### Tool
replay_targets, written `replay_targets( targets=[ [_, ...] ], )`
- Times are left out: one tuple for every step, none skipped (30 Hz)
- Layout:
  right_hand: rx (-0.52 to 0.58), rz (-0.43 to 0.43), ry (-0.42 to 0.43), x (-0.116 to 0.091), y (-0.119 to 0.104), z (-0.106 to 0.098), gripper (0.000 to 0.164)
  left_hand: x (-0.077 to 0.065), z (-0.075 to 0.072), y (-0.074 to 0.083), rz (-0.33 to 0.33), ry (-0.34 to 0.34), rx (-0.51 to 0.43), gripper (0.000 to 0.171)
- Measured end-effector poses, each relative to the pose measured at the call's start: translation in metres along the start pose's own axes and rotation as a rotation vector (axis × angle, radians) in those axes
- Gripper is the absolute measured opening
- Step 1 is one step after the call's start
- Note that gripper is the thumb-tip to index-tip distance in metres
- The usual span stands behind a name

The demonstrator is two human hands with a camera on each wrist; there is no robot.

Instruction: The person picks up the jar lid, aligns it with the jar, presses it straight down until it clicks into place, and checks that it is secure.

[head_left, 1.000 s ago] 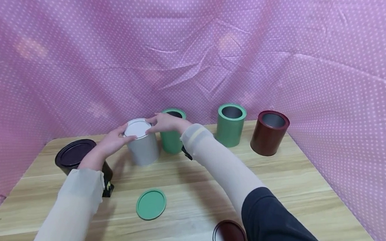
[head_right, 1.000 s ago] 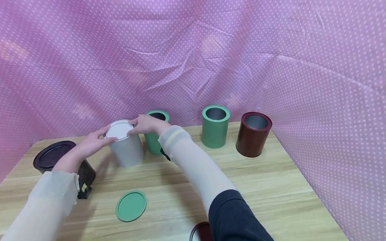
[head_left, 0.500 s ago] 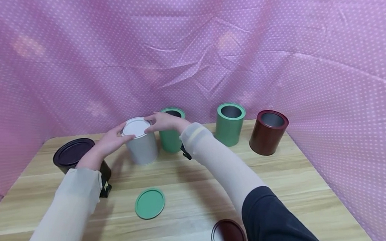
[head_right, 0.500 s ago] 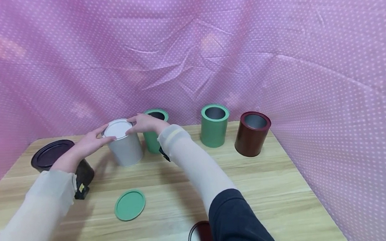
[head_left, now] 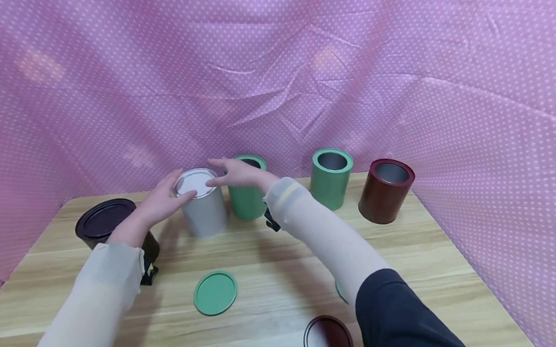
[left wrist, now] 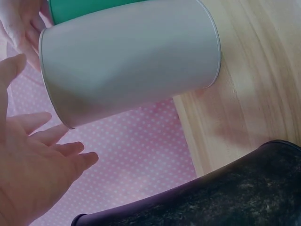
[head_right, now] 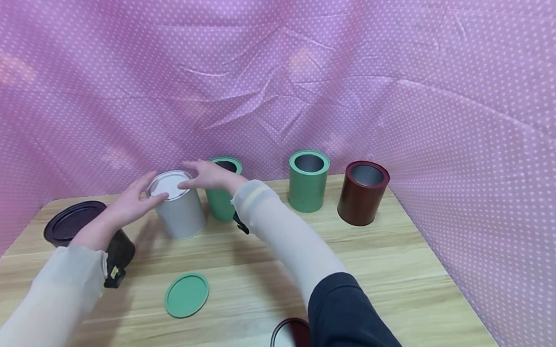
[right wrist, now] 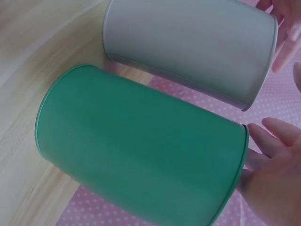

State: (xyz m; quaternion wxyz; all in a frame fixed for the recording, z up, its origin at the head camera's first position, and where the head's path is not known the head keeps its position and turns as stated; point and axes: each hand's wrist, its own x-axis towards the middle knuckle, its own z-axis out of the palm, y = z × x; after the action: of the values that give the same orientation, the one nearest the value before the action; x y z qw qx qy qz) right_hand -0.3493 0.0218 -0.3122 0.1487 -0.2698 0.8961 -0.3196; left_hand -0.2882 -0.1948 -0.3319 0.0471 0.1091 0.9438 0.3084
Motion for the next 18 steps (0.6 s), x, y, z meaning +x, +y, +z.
replay_targets(
  targets=[
    [-0.011,-0.005,0.001,-0.001,0.0,0.0,0.075,-0.001,0.0,0.0,0.004,0.002,0.002,0.088],
    [-0.029,-0.012,0.002,-0.002,0.001,-0.001,0.077,-0.002,0.0,0.001,0.008,0.004,0.005,0.088],
    [-0.044,-0.019,0.004,-0.003,0.001,-0.001,0.078,-0.003,0.0,0.001,0.013,0.004,0.006,0.089],
    [-0.059,-0.031,0.007,-0.004,0.002,-0.001,0.078,-0.004,0.0,0.002,0.02,0.006,0.006,0.089],
    [-0.074,-0.041,0.009,-0.006,0.002,-0.002,0.079,-0.005,0.0,0.003,0.025,0.007,0.007,0.089],
    [-0.083,-0.047,0.011,-0.007,0.002,-0.003,0.08,-0.007,0.0,0.004,0.032,0.011,0.007,0.089],
    [-0.09,-0.05,0.011,-0.009,0.002,-0.003,0.081,-0.008,0.001,0.005,0.039,0.013,0.01,0.089],
    [-0.094,-0.058,0.01,-0.011,0.003,-0.004,0.081,-0.009,0.001,0.005,0.047,0.015,0.015,0.089],
    [-0.096,-0.062,0.009,-0.013,0.003,-0.005,0.082,-0.01,0.002,0.006,0.053,0.017,0.019,0.09],
    [-0.102,-0.066,0.007,-0.015,0.003,-0.005,0.082,-0.011,0.002,0.006,0.059,0.018,0.025,0.09],
    [-0.109,-0.068,0.005,-0.017,0.003,-0.006,0.083,-0.013,0.003,0.006,0.067,0.021,0.029,0.09],
    [-0.116,-0.073,0.004,-0.019,0.003,-0.006,0.083,-0.014,0.003,0.007,0.075,0.024,0.033,0.089],
    [-0.125,-0.077,0.002,-0.021,0.004,-0.006,0.084,-0.015,0.003,0.007,0.081,0.025,0.036,0.089],
    [-0.132,-0.083,0.0,-0.022,0.004,-0.006,0.084,-0.016,0.004,0.008,0.09,0.029,0.037,0.088],
    [-0.139,-0.083,-0.002,-0.025,0.004,-0.006,0.084,-0.018,0.005,0.009,0.097,0.032,0.039,0.088],
    [-0.145,-0.088,-0.003,-0.027,0.005,-0.006,0.085,-0.019,0.005,0.01,0.107,0.036,0.042,0.088],
    [-0.151,-0.094,-0.004,-0.029,0.006,-0.006,0.085,-0.02,0.006,0.012,0.115,0.041,0.043,0.088],
    [-0.156,-0.095,-0.006,-0.031,0.007,-0.006,0.085,-0.021,0.006,0.013,0.122,0.043,0.047,0.088]
  ],
)
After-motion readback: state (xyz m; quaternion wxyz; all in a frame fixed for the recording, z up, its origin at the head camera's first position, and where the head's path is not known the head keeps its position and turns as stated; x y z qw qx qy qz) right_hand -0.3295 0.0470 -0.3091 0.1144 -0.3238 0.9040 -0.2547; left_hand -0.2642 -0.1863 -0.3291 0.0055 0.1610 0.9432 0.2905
